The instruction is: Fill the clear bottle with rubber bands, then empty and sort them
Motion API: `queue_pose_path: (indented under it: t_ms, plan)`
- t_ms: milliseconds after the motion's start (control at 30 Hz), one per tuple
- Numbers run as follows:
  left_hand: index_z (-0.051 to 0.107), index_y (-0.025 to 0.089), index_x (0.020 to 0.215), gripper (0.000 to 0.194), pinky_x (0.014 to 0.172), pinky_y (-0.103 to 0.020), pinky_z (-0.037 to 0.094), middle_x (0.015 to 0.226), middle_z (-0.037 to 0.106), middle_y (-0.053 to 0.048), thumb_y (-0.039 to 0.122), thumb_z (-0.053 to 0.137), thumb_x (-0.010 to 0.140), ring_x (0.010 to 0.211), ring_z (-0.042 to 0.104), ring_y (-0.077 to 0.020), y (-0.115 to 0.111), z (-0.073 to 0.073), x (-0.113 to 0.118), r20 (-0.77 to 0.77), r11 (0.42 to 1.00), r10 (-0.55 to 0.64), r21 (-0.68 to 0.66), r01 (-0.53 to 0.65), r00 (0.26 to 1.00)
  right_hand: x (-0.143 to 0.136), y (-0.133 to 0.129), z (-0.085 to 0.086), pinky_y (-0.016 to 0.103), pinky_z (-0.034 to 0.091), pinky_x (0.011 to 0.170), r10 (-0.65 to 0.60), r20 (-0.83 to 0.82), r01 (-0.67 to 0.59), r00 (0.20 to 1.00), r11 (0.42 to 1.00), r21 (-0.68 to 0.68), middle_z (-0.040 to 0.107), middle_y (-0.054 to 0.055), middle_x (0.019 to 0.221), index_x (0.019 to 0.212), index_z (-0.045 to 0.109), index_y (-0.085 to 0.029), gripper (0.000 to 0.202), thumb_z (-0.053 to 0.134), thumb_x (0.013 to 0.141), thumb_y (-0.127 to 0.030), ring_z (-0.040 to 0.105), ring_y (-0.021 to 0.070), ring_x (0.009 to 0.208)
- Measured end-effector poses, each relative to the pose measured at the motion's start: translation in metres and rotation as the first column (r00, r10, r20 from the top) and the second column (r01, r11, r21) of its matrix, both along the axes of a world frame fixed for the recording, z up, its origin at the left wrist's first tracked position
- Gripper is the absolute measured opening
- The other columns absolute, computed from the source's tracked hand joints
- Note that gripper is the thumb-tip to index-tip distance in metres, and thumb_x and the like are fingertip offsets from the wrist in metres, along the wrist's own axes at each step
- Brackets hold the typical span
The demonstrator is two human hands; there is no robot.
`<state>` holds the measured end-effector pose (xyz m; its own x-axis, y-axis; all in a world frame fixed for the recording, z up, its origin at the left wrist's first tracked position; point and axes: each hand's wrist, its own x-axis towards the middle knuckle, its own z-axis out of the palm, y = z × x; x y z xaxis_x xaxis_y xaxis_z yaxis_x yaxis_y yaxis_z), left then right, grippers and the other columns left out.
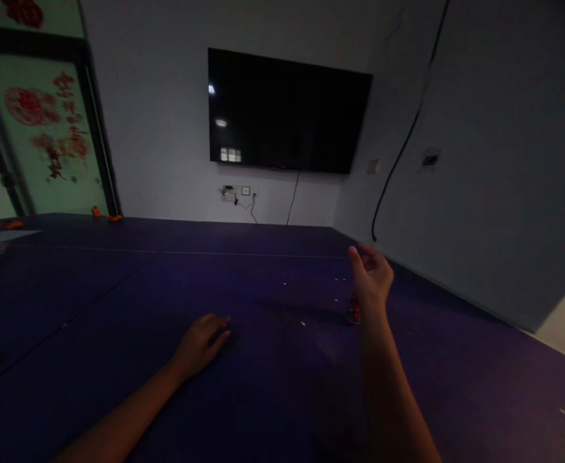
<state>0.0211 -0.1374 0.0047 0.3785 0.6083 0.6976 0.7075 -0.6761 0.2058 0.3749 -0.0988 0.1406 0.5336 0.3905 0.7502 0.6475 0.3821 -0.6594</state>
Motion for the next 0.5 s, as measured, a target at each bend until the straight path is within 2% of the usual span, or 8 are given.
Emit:
queue_pose_path:
  t_ms: [33, 100, 133, 200, 233, 300, 400, 500]
  plan:
    - [0.059, 0.019, 0.111, 0.030, 0.079, -0.036, 0.051, 0.093, 0.068, -0.008, 0.035, 0.045, 0.090, 0.088, 0.063, -0.0200, -0.001, 0.001, 0.001, 0.006, 1.000, -0.003, -0.008, 0.003, 1.000, -0.024, -0.002, 0.001, 0.028, 0.040, 0.057, 0.097, 0.035, -0.098, 0.995, 0.995, 0.023, 0.058, 0.005, 0.071, 0.100, 0.063, -0.012, 0.058, 0.046, 0.078, -0.063, 0.050, 0.0149, 0.059]
    - [0.056, 0.020, 0.115, 0.032, 0.083, -0.038, 0.050, 0.100, 0.067, -0.008, 0.036, 0.045, 0.090, 0.094, 0.062, -0.0209, -0.004, 0.004, 0.007, 0.022, 1.000, 0.008, -0.025, -0.007, 1.000, -0.071, -0.007, -0.008, 0.028, 0.042, 0.060, 0.300, 0.188, -0.298, 0.935, 0.954, -0.038, 0.061, 0.007, 0.074, 0.092, 0.064, -0.012, 0.051, 0.039, 0.085, -0.057, 0.054, 0.0160, 0.064]
    - [0.055, 0.020, 0.117, 0.034, 0.086, -0.040, 0.049, 0.105, 0.066, -0.008, 0.037, 0.045, 0.090, 0.099, 0.061, -0.0217, -0.006, 0.005, 0.011, 0.030, 0.999, 0.020, -0.037, -0.019, 0.999, -0.092, -0.010, -0.017, 0.028, 0.042, 0.063, 0.416, 0.301, -0.399, 0.858, 0.909, -0.121, 0.062, 0.008, 0.078, 0.091, 0.064, -0.013, 0.049, 0.035, 0.089, -0.053, 0.056, 0.0167, 0.069]
    - [0.047, 0.021, 0.126, 0.043, 0.092, -0.042, 0.046, 0.119, 0.060, -0.010, 0.041, 0.048, 0.088, 0.109, 0.056, -0.0235, -0.010, 0.009, 0.024, 0.053, 0.997, 0.050, -0.060, -0.047, 0.997, -0.120, -0.020, -0.044, 0.029, 0.043, 0.072, 0.611, 0.487, -0.527, 0.624, 0.789, -0.315, 0.064, 0.009, 0.086, 0.094, 0.063, -0.016, 0.046, 0.029, 0.093, -0.047, 0.058, 0.0177, 0.080]
    - [0.040, 0.020, 0.132, 0.053, 0.095, -0.044, 0.044, 0.127, 0.055, -0.011, 0.043, 0.050, 0.086, 0.114, 0.053, -0.0246, -0.012, 0.010, 0.032, 0.076, 0.997, 0.060, -0.055, -0.056, 0.995, -0.128, -0.025, -0.059, 0.029, 0.043, 0.074, 0.674, 0.534, -0.548, 0.511, 0.734, -0.401, 0.064, 0.009, 0.086, 0.094, 0.063, -0.017, 0.046, 0.027, 0.094, -0.046, 0.058, 0.0178, 0.082]
    - [0.026, 0.019, 0.139, 0.068, 0.099, -0.045, 0.040, 0.138, 0.043, -0.014, 0.045, 0.054, 0.083, 0.123, 0.044, -0.0260, -0.015, 0.010, 0.048, 0.079, 0.999, -0.002, -0.047, 0.006, 0.997, -0.133, -0.034, -0.087, 0.030, 0.043, 0.073, 0.733, 0.553, -0.567, 0.396, 0.669, -0.481, 0.063, 0.009, 0.081, 0.087, 0.062, -0.016, 0.052, 0.019, 0.095, -0.045, 0.057, 0.0178, 0.079]
    - [0.019, 0.021, 0.142, 0.063, 0.102, -0.043, 0.037, 0.141, 0.039, -0.013, 0.039, 0.046, 0.088, 0.128, 0.039, -0.0234, -0.013, 0.000, 0.069, 0.055, 0.982, -0.184, -0.032, 0.186, 0.981, -0.127, -0.041, -0.120, 0.030, 0.044, 0.071, 0.780, 0.531, -0.666, 0.332, 0.592, -0.453, 0.064, 0.010, 0.083, 0.087, 0.060, -0.014, 0.060, 0.011, 0.094, -0.049, 0.058, 0.0183, 0.078]
    - [0.026, 0.022, 0.139, 0.054, 0.101, -0.040, 0.039, 0.137, 0.046, -0.010, 0.035, 0.043, 0.089, 0.124, 0.043, -0.0217, -0.006, -0.012, 0.079, 0.045, 0.948, -0.300, -0.093, 0.303, 0.953, -0.125, -0.043, -0.137, 0.030, 0.044, 0.066, 0.791, 0.535, -0.682, 0.296, 0.567, -0.461, 0.065, 0.011, 0.082, 0.088, 0.061, -0.013, 0.065, 0.012, 0.092, -0.056, 0.059, 0.0199, 0.077]
